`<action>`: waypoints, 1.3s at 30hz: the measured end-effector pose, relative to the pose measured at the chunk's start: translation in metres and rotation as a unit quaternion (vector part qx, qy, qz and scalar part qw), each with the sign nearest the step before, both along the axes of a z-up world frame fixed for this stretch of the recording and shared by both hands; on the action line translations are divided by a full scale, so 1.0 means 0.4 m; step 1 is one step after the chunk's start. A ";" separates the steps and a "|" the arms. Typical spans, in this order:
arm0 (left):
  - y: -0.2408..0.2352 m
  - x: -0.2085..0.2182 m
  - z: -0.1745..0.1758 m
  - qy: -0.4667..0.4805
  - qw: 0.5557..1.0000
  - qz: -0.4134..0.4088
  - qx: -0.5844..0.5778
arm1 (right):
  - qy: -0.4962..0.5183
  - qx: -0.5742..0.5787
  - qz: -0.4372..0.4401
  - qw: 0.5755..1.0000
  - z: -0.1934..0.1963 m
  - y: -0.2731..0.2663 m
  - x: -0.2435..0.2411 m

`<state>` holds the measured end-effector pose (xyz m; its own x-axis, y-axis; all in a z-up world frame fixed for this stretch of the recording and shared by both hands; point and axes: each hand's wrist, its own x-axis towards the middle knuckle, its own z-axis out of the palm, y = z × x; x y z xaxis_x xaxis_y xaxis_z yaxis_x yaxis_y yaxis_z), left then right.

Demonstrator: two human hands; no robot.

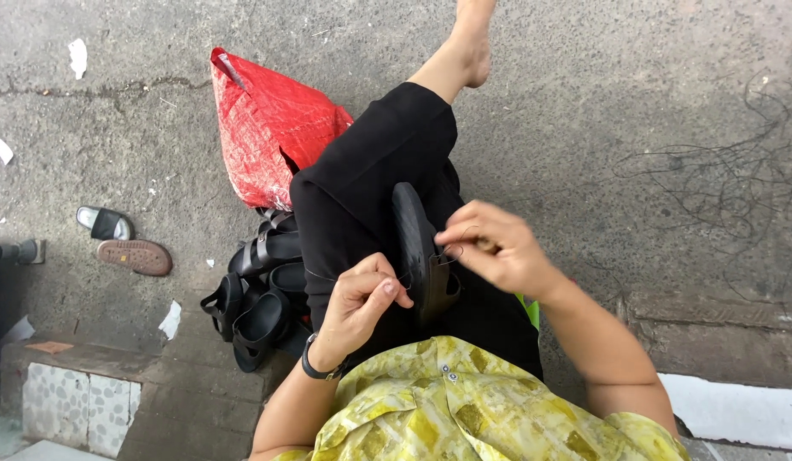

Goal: A person is manually stitching the sole of a black shoe using a needle and thread while sitting on the ground.

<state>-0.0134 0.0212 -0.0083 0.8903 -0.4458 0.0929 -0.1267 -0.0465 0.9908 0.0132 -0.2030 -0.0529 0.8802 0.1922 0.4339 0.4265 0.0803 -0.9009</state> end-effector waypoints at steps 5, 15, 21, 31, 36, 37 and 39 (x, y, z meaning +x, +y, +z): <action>0.004 -0.003 -0.003 0.002 1.000 0.003 -0.001 | -0.045 0.007 0.053 0.998 0.007 0.024 -0.007; -0.033 -0.019 -0.067 -0.151 0.984 0.074 0.055 | -0.067 -0.017 -0.087 0.994 0.000 0.058 0.003; 0.000 -0.018 -0.066 -0.068 0.996 0.058 -0.023 | 0.121 0.210 -0.021 0.970 -0.007 0.028 0.017; -0.003 -0.018 -0.059 -0.058 0.997 0.042 -0.040 | 0.055 0.100 0.019 0.993 -0.026 0.057 -0.010; 0.003 -0.021 -0.057 -0.050 0.996 0.043 -0.058 | 0.075 0.167 -0.038 0.982 -0.016 0.067 -0.007; 0.003 -0.023 -0.055 -0.048 0.996 0.043 -0.058 | 0.077 0.166 -0.038 0.982 -0.015 0.067 -0.012; 0.001 -0.018 -0.048 -0.032 0.995 0.034 -0.083 | 0.094 0.192 -0.061 0.975 -0.010 0.065 -0.015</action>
